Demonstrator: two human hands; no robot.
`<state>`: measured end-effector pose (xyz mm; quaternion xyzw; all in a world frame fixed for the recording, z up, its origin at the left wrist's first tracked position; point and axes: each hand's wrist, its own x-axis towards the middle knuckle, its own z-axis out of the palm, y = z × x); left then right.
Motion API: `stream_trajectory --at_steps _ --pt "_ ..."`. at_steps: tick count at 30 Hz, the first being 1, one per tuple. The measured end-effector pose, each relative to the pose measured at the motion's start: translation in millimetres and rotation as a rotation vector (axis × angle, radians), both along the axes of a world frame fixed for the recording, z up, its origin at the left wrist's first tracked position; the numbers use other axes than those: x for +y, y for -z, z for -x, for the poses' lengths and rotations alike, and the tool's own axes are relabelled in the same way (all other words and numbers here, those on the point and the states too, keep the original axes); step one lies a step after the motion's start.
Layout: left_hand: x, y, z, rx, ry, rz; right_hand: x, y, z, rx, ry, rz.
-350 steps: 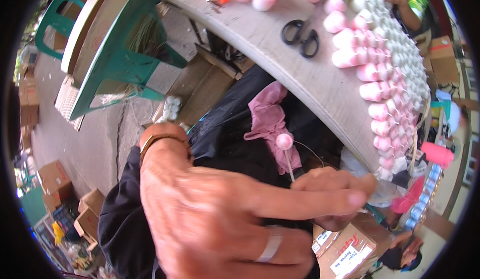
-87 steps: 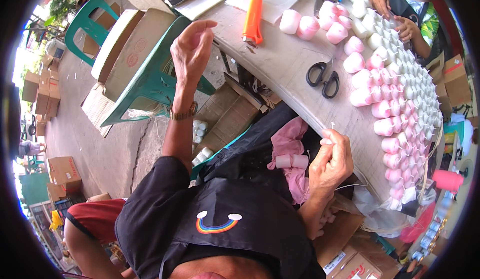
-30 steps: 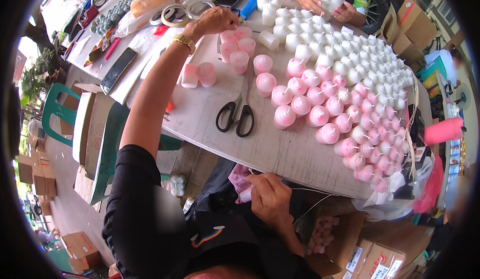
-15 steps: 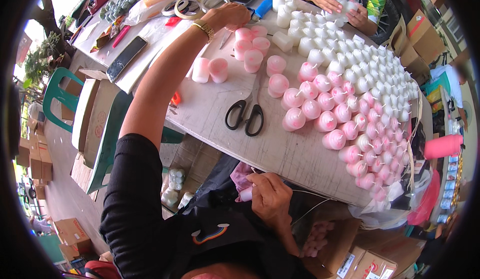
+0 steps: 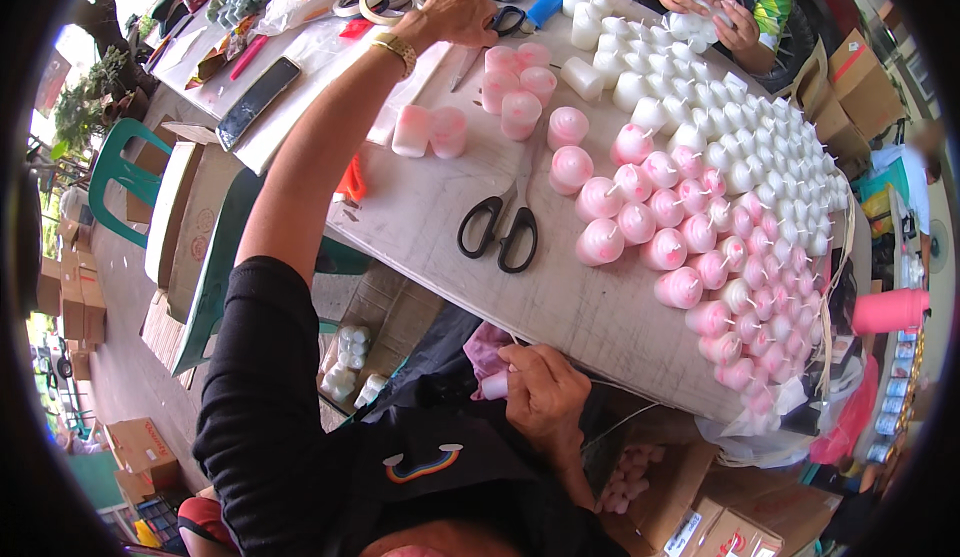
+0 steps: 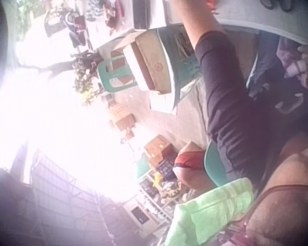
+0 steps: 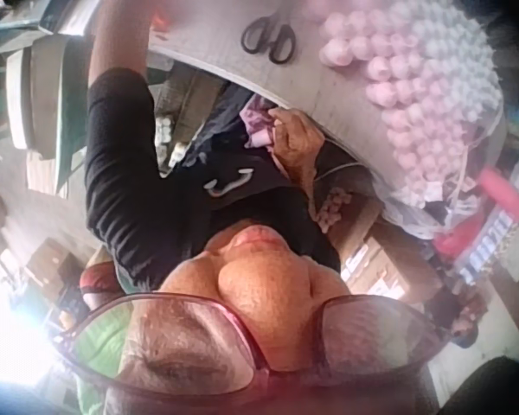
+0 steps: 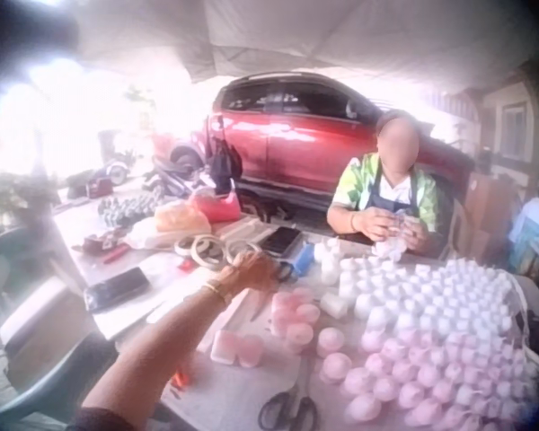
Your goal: The person inserts wicks into small pink and white cylindrical candles, ties the wicks, and trims them with scissors. They handle the candles one at a time, placing finished units on the table. A second person is visible across the table also working with candles.
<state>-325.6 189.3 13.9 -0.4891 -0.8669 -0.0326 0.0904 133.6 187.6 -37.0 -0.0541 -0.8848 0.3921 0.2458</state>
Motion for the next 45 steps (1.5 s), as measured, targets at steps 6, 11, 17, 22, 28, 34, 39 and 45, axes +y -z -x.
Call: stream_trajectory --at_steps 6,11,17,22,28,34,39,45 --pt "10 3 -6 -0.132 -0.223 -0.016 -2 0 1 -0.004 0.008 -0.014" --pt "18 -5 -23 -0.066 -0.265 0.044 -3 2 1 0.009 0.007 -0.019" --pt "14 -27 -12 0.003 -0.305 0.19 -1 2 -2 -0.016 -0.017 -0.01" --pt "10 -9 -10 0.015 -0.372 0.026 -2 4 -1 -0.026 -0.031 -0.011" --pt "19 -23 -8 -0.001 -0.356 -0.293 -2 4 -1 -0.046 -0.034 -0.022" --pt "18 -32 4 0.627 -0.282 -0.249 -3 4 2 -0.071 -0.045 -0.008" --pt "-1 -2 -8 0.412 -0.306 0.299 -2 4 1 -0.041 -0.043 0.002" --pt "-3 -4 -27 0.311 -0.158 0.18 -1 7 1 -0.059 -0.052 -0.011"
